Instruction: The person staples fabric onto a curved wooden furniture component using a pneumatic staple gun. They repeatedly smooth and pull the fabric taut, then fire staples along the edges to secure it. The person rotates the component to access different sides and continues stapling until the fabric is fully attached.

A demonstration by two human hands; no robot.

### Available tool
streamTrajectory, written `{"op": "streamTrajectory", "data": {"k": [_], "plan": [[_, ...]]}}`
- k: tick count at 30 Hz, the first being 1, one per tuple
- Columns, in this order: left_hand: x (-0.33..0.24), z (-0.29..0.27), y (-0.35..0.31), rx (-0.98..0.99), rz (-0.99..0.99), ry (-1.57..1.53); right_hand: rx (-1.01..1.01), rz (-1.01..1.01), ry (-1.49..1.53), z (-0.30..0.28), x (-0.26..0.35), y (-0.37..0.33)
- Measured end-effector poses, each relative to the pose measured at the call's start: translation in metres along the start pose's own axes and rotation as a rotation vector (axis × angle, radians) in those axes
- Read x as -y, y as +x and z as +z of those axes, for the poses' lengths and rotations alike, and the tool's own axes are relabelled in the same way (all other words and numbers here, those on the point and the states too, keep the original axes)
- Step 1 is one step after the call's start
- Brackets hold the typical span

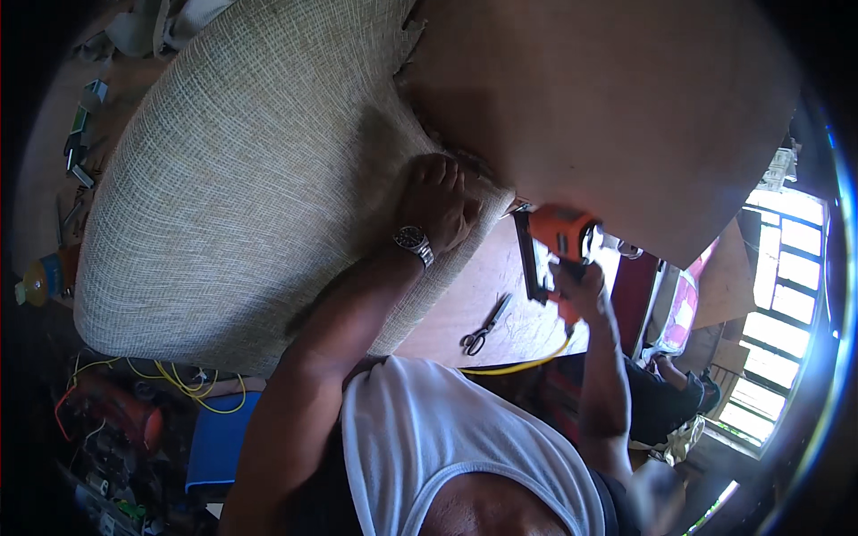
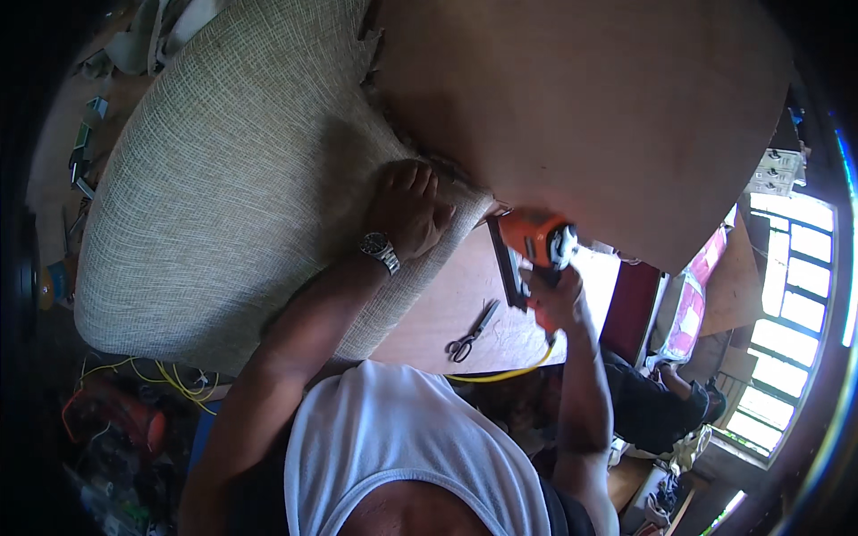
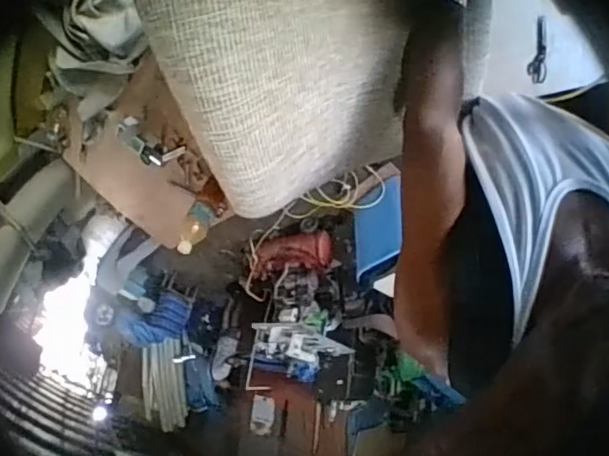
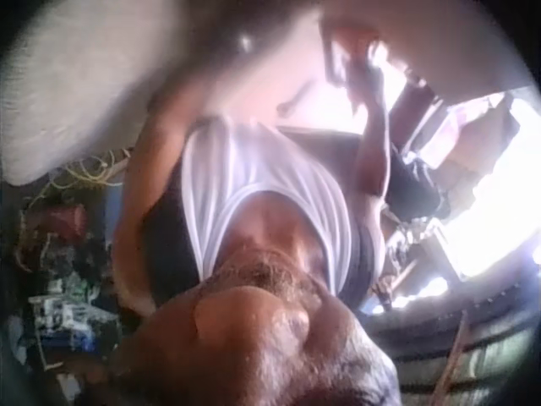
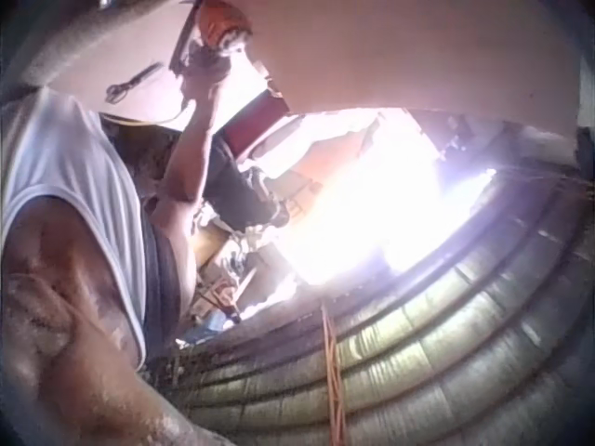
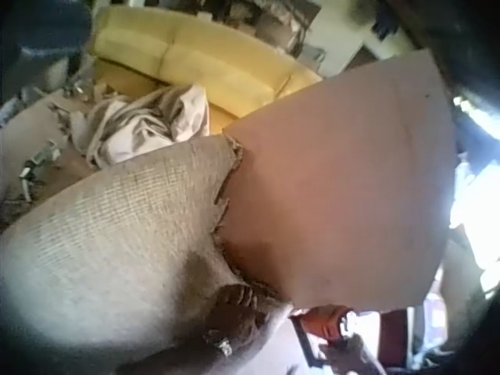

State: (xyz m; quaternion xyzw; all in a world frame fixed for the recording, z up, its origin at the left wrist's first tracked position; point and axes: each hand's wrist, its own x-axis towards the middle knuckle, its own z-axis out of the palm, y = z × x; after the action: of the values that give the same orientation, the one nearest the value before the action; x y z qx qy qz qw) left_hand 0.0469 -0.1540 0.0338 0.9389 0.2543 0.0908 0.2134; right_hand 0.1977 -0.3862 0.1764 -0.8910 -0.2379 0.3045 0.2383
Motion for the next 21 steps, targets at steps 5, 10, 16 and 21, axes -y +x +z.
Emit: {"op": "streamTrajectory", "data": {"k": [5, 10, 16, 21], "plan": [[0.0, -0.001, 0.001, -0.077, 0.014, -0.055, 0.034, -0.248, -0.429, 0.001, 0.126, 0.047], [0.001, 0.007, -0.004, -0.219, 0.018, -0.045, 0.128, -0.148, -0.636, 0.03, 0.158, 0.082], [0.003, 0.0, -0.003, -0.131, 0.049, -0.027, 0.185, -0.219, -0.61, 0.054, 0.149, 0.102], [0.006, 0.006, -0.004, -0.189, 0.041, -0.072, 0.172, -0.126, -0.512, 0.058, 0.143, 0.106]]}}
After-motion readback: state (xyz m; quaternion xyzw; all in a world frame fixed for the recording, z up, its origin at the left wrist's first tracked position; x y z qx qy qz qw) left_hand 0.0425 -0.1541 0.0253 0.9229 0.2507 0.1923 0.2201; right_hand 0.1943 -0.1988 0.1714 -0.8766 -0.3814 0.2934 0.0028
